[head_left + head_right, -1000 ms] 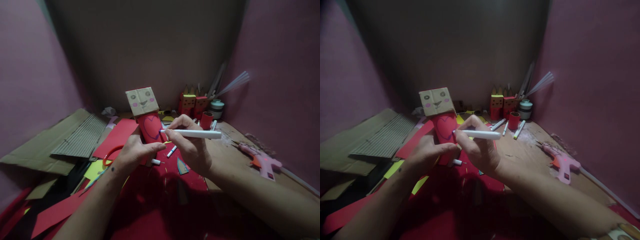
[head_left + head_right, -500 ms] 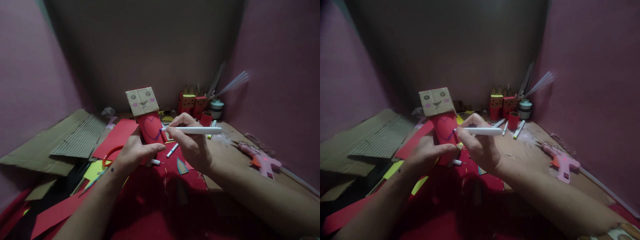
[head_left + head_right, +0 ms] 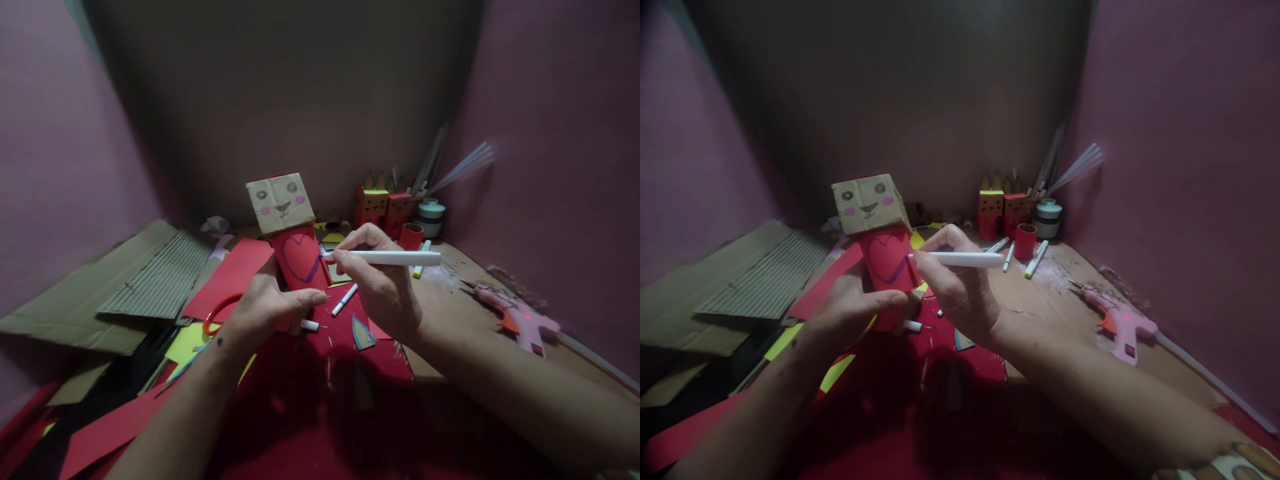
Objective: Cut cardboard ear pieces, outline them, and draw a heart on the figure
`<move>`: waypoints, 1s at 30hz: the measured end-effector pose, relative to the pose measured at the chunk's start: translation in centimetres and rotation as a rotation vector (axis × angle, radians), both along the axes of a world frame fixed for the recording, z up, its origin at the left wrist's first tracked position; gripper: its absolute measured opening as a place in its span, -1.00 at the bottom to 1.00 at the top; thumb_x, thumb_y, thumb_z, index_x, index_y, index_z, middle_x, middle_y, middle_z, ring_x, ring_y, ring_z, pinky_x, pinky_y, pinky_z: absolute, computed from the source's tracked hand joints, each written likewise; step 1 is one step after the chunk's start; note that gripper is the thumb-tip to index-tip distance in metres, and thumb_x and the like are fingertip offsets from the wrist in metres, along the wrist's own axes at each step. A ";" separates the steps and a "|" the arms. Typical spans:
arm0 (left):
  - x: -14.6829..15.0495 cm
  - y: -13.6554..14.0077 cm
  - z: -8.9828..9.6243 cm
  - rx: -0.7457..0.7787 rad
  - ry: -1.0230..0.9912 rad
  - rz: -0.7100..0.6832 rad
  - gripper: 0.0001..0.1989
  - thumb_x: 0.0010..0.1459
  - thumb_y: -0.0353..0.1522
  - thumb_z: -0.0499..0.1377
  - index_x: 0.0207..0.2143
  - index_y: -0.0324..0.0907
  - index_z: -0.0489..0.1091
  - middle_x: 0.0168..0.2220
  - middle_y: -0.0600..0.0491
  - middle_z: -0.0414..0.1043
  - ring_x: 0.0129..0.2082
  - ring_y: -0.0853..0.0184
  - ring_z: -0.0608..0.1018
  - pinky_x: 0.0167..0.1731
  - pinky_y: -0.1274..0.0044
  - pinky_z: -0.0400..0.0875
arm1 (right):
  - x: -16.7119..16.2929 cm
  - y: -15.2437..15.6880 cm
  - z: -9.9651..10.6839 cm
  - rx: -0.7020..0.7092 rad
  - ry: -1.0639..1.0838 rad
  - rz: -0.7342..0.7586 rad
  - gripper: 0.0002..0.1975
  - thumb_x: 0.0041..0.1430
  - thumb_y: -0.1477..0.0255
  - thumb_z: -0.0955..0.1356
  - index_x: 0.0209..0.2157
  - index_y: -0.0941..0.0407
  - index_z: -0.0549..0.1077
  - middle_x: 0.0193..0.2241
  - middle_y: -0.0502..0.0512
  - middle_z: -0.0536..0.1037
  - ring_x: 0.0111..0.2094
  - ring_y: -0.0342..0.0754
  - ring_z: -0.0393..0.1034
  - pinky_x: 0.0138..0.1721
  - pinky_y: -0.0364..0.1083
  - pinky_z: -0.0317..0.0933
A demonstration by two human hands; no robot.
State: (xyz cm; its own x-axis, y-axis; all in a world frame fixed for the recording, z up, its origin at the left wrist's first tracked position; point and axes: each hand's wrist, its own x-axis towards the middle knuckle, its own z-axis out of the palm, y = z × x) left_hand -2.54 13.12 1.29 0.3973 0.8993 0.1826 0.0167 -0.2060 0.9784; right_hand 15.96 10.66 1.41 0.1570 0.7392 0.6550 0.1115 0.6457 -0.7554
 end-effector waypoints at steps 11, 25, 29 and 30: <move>0.0 -0.1 0.4 -0.123 -0.037 -0.013 -0.45 -0.24 -0.19 0.64 -0.26 -0.11 0.48 -0.44 0.09 0.50 -0.55 0.22 0.57 -0.55 0.33 0.72 | -0.1 -0.6 0.6 0.027 -0.033 -0.006 -0.84 0.14 0.42 0.45 -0.45 -0.01 0.40 -0.56 -0.11 0.46 -0.48 -0.07 0.36 -0.36 0.00 0.22; -0.4 0.3 -0.3 -0.069 -0.091 -0.020 -0.32 -0.23 -0.23 0.66 -0.05 -0.10 0.50 -0.19 -0.04 0.69 -0.36 0.03 0.72 -0.49 0.30 0.76 | 0.0 -0.3 0.5 0.030 0.012 0.007 -0.86 0.21 0.38 0.44 -0.41 -0.01 0.42 -0.54 -0.08 0.48 -0.45 -0.03 0.44 -0.32 0.02 0.30; -0.4 0.3 -0.1 -0.024 -0.097 -0.010 -0.32 -0.22 -0.24 0.65 -0.03 -0.11 0.51 -0.19 -0.05 0.70 -0.27 -0.01 0.74 -0.44 0.36 0.73 | 0.0 -0.2 0.4 0.029 0.017 0.020 -0.85 0.22 0.39 0.45 -0.40 0.00 0.42 -0.52 -0.08 0.50 -0.43 -0.03 0.48 -0.31 0.02 0.32; -0.4 0.3 -0.1 -0.015 -0.098 -0.010 -0.32 -0.22 -0.24 0.65 -0.03 -0.12 0.52 -0.21 -0.04 0.69 -0.22 -0.03 0.74 -0.39 0.37 0.73 | 0.0 -0.2 0.4 0.028 0.021 0.025 -0.85 0.22 0.39 0.45 -0.40 0.00 0.42 -0.52 -0.08 0.50 -0.43 -0.02 0.49 -0.31 0.02 0.32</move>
State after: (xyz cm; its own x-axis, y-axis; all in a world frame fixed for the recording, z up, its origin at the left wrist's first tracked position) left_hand -2.96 13.46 1.20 0.3869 0.8984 0.2079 -0.0813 -0.1913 0.9781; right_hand 16.00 10.51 1.76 0.1525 0.7241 0.6726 0.0798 0.6693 -0.7387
